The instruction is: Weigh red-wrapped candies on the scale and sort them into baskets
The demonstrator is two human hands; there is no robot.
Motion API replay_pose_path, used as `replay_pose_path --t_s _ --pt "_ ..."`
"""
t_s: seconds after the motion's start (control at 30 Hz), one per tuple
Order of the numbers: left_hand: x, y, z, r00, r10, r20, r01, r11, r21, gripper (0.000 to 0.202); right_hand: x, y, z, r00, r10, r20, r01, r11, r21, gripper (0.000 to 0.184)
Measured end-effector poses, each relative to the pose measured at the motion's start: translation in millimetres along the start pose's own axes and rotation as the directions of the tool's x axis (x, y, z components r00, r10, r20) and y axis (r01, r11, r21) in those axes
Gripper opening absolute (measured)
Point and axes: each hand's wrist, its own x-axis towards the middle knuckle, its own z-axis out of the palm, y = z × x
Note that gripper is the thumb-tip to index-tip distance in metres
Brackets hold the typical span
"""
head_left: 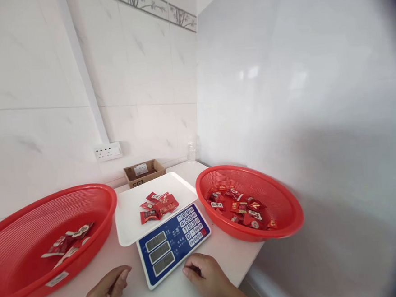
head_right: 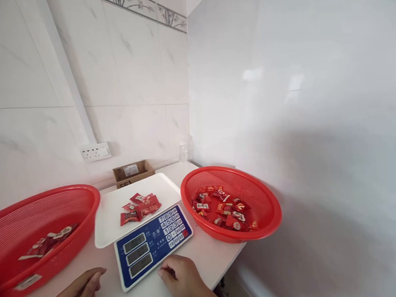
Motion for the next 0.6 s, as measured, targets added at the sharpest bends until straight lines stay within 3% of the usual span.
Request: replay_pose_path --t_s 0.2,0.47,0.6 --pt "-9 26 -0.8 0.996 0.091 0.002 -0.091 0.996 0.024 0.040 1 -1 -2 1.000 0.002 0.023 -0.001 1.000 -0.020 0.020" --pt "-13 28 -2.7 0.994 0.104 0.029 -0.105 0.994 0.033 0.038 -3 -6 -4 0.996 -0.045 0.074 0.048 0.998 -0.031 0.020" --pt "-13 31 -2.6 0.992 0.122 0.021 -0.123 0.991 0.052 0.037 12 -27 -23 0.987 -0.159 0.002 0.159 0.987 -0.037 0.022"
